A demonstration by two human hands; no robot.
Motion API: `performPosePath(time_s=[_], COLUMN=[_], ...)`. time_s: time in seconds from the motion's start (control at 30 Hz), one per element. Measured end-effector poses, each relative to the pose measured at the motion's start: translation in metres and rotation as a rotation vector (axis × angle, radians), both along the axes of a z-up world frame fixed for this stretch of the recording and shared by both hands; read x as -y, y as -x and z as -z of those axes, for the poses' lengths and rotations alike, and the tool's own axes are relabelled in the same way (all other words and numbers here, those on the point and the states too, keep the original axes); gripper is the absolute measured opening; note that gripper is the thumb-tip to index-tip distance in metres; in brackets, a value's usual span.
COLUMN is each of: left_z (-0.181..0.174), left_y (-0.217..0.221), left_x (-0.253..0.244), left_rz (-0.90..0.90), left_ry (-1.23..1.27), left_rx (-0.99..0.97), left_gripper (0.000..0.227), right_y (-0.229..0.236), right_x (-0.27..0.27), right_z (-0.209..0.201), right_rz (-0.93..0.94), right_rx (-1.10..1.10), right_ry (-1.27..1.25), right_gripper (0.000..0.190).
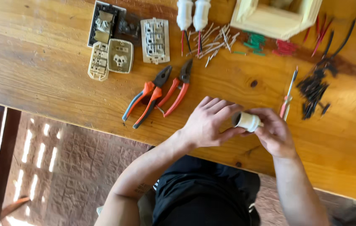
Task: The person disassembles a white plastic electrical socket, then uses a screwdriver to connect red and black wires to the internal terminals. The person reassembles the socket housing after securing the wires.
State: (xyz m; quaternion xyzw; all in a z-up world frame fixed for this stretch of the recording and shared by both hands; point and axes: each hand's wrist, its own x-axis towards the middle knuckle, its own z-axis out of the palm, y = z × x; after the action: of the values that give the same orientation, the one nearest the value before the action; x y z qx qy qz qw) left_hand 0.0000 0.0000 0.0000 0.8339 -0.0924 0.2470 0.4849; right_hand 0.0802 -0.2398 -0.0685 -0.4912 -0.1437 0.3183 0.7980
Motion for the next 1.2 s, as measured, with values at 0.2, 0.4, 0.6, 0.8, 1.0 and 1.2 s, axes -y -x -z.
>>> performPosePath(time_s=[0.2,0.4,0.6,0.8,1.0,1.2], left_z=[-0.004,-0.016,-0.006,0.005,-0.047,-0.013], left_y=[0.067,0.128,0.124,0.066,-0.019,-0.08], left_x=[-0.011,-0.021,-0.035,-0.035,-0.005,-0.006], left_rz=[0.016,-0.18,-0.247,-0.292,-0.187,0.071], left_ry=[-0.369,-0.485,-0.617,-0.357,-0.162,-0.02], left_rx=[0.237,0.278,0.355,-0.011,-0.935,-0.262], left_gripper=[0.044,0.048,0.047,0.041,0.082,0.056], right_y=[0.06,0.08,0.075,0.031,-0.041,-0.067], right_x=[-0.025,-0.076,-0.099,-0.1,-0.078,-0.056], right_z=[-0.003,-0.045,-0.019,-0.042,-0.01,0.002], right_rz=[-0.274,-0.727,-0.814,-0.325,0.041,0.16], right_rx=[-0.036,-0.016,0.089,0.908,0.881,0.598], right_ry=[0.04,-0.02,-0.151,0.154,0.266,0.305], right_gripper=[0.064,0.048,0.045,0.055,0.048,0.057])
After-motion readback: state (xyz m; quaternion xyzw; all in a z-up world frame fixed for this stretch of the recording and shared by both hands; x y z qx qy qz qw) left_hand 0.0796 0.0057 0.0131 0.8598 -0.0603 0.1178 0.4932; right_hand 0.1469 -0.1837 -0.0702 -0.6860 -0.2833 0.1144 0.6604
